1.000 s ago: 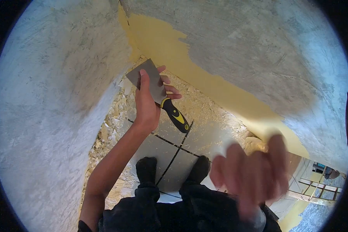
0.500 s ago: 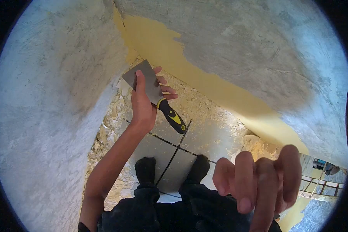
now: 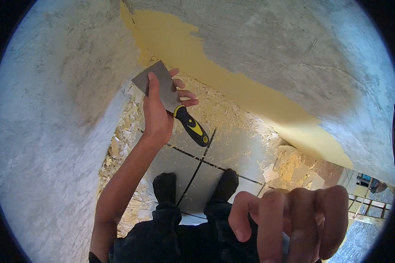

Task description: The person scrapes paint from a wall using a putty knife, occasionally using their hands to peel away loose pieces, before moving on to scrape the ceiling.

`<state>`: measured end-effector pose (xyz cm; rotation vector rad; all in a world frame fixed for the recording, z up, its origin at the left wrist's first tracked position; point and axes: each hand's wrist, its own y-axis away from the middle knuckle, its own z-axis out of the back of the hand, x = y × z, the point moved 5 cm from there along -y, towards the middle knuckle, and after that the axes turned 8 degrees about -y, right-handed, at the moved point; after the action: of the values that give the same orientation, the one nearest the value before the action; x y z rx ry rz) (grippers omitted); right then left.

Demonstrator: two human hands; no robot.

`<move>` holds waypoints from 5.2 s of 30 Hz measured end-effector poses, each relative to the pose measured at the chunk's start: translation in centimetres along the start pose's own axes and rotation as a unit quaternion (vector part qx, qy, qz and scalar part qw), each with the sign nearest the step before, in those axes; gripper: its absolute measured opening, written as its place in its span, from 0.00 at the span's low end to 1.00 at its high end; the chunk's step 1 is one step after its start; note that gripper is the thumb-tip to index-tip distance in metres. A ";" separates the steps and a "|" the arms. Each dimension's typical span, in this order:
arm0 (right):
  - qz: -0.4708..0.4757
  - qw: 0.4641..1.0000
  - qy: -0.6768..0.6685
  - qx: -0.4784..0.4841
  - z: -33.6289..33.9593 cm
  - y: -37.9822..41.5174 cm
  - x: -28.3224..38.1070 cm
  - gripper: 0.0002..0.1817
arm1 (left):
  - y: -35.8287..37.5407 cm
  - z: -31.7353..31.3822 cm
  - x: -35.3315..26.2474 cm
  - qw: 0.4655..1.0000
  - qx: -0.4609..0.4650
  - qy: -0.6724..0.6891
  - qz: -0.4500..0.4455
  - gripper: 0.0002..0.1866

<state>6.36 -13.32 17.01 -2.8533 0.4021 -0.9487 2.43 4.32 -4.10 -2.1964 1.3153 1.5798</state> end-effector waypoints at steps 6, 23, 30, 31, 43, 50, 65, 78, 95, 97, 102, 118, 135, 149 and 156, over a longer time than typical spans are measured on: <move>0.267 0.958 -0.058 0.083 0.7 -0.7 -2.3 0.04 | 0.1 -0.2 -0.1 1.000 0.000 -0.010 0.000 0.36; -0.080 0.995 -0.019 -0.061 -0.4 0.8 0.6 0.10 | 0.2 -0.3 0.0 1.000 -0.001 -0.020 0.002 0.36; -0.071 0.985 0.004 -0.154 -0.7 1.4 0.8 0.13 | 0.1 -0.3 0.0 1.000 -0.004 -0.017 0.005 0.36; -0.086 0.988 0.012 -0.126 -0.5 1.1 1.0 0.13 | 0.0 -0.4 0.0 1.000 -0.004 -0.017 0.005 0.36; -0.077 0.988 0.027 -0.128 -0.4 0.7 0.7 0.12 | 0.0 -0.3 0.0 1.000 -0.003 -0.010 0.011 0.36; 0.217 0.974 -0.032 0.059 0.5 0.1 -2.2 0.10 | 0.3 -0.3 0.2 1.000 0.000 -0.007 0.015 0.36; -0.032 0.747 0.633 -0.200 14.6 -0.4 -6.4 0.32 | -0.6 -3.1 0.3 0.999 0.007 0.051 0.016 0.34; -0.073 0.843 0.418 -0.331 17.1 1.6 -6.1 0.25 | 2.0 -5.9 -0.8 0.955 0.155 -0.191 -0.167 0.30; -0.027 0.814 0.433 -0.387 15.8 0.3 -6.7 0.23 | 1.0 -5.9 -1.3 0.886 0.192 -0.329 -0.265 0.36; 0.010 0.803 0.453 -0.387 16.8 -0.1 -6.9 0.23 | 1.2 -5.9 -1.2 0.871 0.214 -0.361 -0.254 0.36; -0.007 0.807 0.453 -0.380 16.1 -0.2 -6.2 0.22 | 0.9 -5.8 -1.0 0.885 0.228 -0.337 -0.228 0.37; 0.004 0.831 0.377 -0.408 15.4 1.0 -6.3 0.22 | 0.7 -6.1 -1.4 0.876 0.234 -0.353 -0.231 0.33; 0.001 0.835 0.366 -0.410 15.2 -0.3 -6.6 0.22 | 1.2 -6.4 -1.9 0.860 0.201 -0.387 -0.265 0.37; 0.022 0.828 0.421 -0.370 17.4 -1.9 -7.0 0.21 | 0.3 -6.3 -1.4 0.869 0.128 -0.378 -0.291 0.36; 0.027 0.816 0.435 -0.379 17.4 -2.3 -7.2 0.22 | 0.3 -5.8 -2.0 0.867 0.181 -0.377 -0.271 0.37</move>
<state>11.81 -8.80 -0.59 -2.6955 1.1468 -2.5461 6.21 2.03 0.17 -1.3094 0.6075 1.5295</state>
